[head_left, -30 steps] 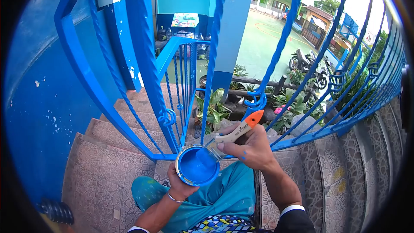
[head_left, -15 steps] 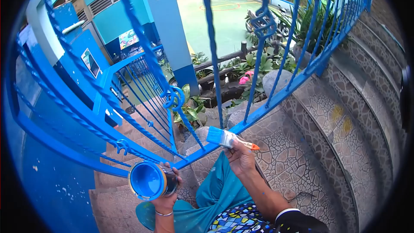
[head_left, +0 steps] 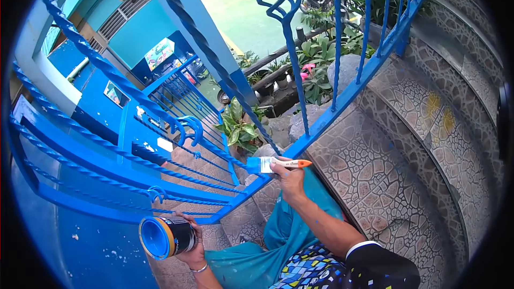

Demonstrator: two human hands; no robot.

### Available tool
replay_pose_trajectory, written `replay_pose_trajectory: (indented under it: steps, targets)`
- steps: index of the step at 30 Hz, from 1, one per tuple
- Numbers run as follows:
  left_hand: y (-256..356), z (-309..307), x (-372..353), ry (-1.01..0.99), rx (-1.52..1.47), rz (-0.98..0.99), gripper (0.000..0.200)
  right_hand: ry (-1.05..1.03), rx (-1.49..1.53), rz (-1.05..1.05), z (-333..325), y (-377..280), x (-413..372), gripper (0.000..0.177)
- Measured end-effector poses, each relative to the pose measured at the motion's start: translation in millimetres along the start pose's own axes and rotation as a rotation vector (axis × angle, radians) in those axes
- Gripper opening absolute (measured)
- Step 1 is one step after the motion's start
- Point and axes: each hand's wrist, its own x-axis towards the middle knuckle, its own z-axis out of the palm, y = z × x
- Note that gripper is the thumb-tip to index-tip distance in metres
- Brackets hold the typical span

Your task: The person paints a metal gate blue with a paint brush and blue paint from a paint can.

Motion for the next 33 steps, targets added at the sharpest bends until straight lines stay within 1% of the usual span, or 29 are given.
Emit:
replay_pose_trajectory:
  steps: [3, 5, 7, 10, 13, 16, 17, 20, 23, 26, 27, 30, 31, 33]
  targets:
    - [5.4, -3.5, 1.0, 0.0, 0.019, 0.028, 0.076, 0.129, -0.22, -0.144, -9.0, 1.9, -6.5, 0.04]
    - [8.6, -6.7, 0.2, 0.004, 0.029, 0.033, 0.075, 0.063, -0.311, -0.179, -1.8, -2.1, -9.9, 0.04]
    - [8.6, -9.4, 1.7, -0.001, 0.051, 0.035, 0.075, -0.04, -0.391, -0.194, 23.5, -29.7, -22.1, 0.041]
    - [2.5, -6.4, -0.5, 0.018, 0.054, 0.036, 0.075, -0.189, -0.148, -0.19, 65.5, -72.1, -47.8, 0.039]
    - [-4.4, -3.0, -0.9, 0.022, 0.052, 0.028, 0.075, -0.334, 0.108, -0.255, 72.7, -80.9, -52.0, 0.034]
    - [-5.0, -2.7, -0.8, 0.024, 0.04, 0.022, 0.074, -0.472, 0.096, -0.672, 68.1, -74.1, -36.7, 0.032]
    - [-5.9, -3.5, -2.0, 0.027, 0.031, 0.021, 0.074, -0.502, 0.036, -0.654, 58.3, -63.9, -27.7, 0.032]
    - [-8.8, -2.6, -3.3, 0.019, 0.009, 0.017, 0.074, -0.404, -0.106, -0.426, 19.0, -26.9, -12.9, 0.031]
    - [-5.1, -4.6, -5.1, 0.038, 0.017, 0.021, 0.074, -0.179, -0.236, -0.091, -31.3, 11.7, -6.7, 0.031]
    - [-5.0, -5.4, -4.8, 0.043, -0.028, 0.019, 0.074, -0.027, -0.153, -0.114, -40.1, 13.0, -17.1, 0.032]
    - [-5.0, -6.4, -5.1, 0.045, -0.021, 0.023, 0.074, 0.018, -0.161, -0.155, -32.3, 8.9, -18.7, 0.035]
    - [-5.2, -7.1, -4.1, 0.045, -0.014, 0.031, 0.073, 0.0, -0.198, -0.24, 7.6, -16.9, -27.8, 0.038]
    - [-5.9, -6.0, -3.7, 0.046, -0.021, 0.03, 0.073, -0.033, -0.165, -0.2, 22.3, -24.5, -32.3, 0.04]
    - [-7.4, -5.7, -2.6, 0.055, -0.035, 0.031, 0.072, -0.128, -0.094, -0.237, 56.6, -51.3, -51.9, 0.039]
